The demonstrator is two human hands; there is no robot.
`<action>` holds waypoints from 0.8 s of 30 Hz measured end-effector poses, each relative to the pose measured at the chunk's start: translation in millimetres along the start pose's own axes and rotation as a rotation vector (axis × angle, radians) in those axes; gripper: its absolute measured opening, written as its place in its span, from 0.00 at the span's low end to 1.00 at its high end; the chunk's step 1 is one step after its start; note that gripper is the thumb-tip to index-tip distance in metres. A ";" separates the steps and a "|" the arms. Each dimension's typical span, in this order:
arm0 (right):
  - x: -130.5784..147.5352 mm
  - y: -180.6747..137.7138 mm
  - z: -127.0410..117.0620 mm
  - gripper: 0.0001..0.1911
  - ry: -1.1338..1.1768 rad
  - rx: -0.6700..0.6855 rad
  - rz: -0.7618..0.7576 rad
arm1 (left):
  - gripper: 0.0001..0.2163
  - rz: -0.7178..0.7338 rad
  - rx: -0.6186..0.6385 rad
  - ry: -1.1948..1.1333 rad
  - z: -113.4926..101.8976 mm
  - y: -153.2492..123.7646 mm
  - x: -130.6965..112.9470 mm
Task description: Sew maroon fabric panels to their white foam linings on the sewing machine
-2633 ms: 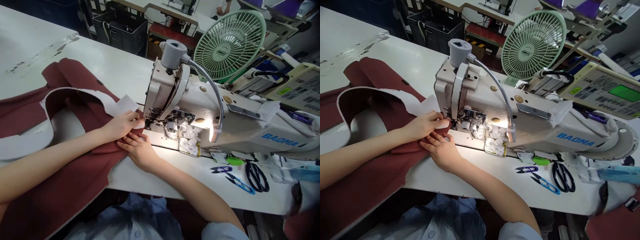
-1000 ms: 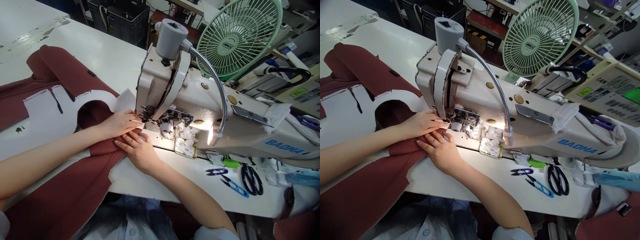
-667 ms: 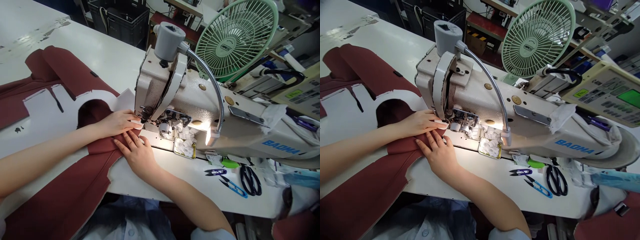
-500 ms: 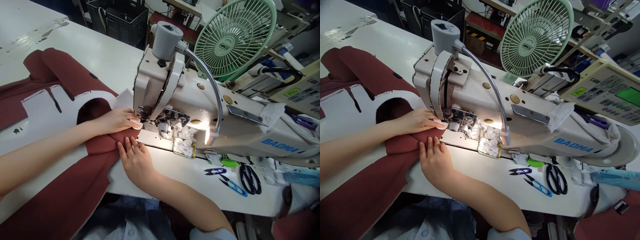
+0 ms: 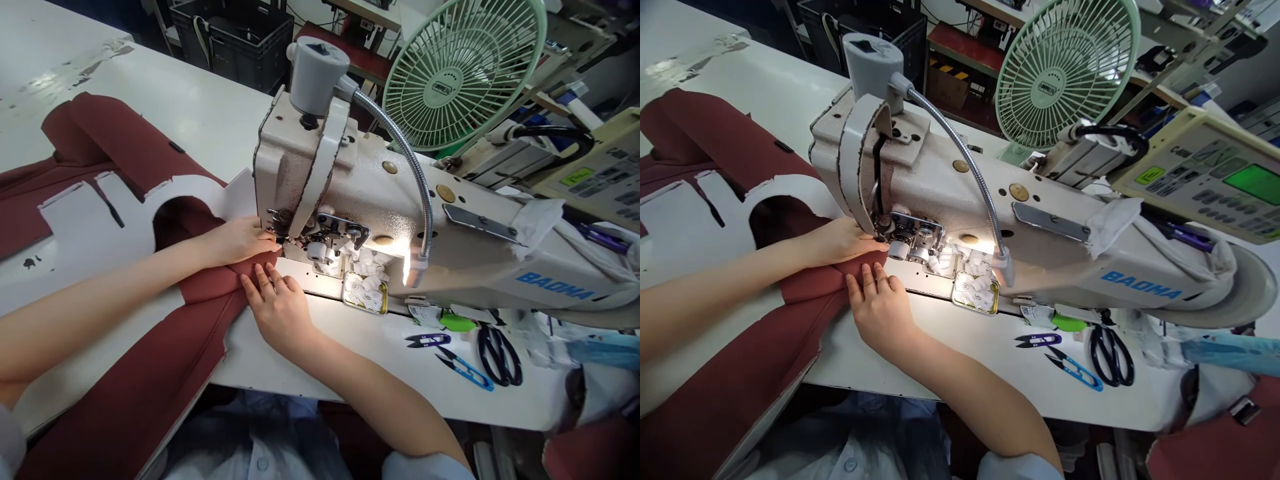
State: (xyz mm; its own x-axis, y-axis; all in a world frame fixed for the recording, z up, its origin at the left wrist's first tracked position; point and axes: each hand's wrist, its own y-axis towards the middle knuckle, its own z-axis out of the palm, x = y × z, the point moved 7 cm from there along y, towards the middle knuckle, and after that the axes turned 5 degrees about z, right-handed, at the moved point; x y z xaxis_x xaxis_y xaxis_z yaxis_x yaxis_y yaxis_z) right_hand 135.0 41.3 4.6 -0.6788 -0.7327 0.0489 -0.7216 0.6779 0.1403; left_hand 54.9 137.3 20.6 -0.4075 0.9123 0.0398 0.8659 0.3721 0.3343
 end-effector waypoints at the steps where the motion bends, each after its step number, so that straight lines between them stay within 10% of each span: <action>1: -1.7 0.2 1.8 0.23 0.009 0.002 0.004 | 0.12 0.003 -0.012 0.019 -0.9 1.7 -2.8; 14: -13.2 6.7 4.8 0.23 0.045 0.004 0.053 | 0.14 -0.194 -0.074 0.088 -1.9 6.2 -18.6; 24: -3.3 4.7 4.2 0.21 0.031 0.015 0.007 | 0.18 0.018 -0.079 -0.035 -18.6 1.4 10.2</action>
State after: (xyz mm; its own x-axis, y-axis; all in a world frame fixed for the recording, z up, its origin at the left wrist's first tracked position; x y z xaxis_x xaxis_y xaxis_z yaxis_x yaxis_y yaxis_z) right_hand 133.2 47.2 1.0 -0.6794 -0.7293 0.0806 -0.7190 0.6837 0.1247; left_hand 46.6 143.9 39.0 -0.3809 0.9245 0.0142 0.8466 0.3425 0.4073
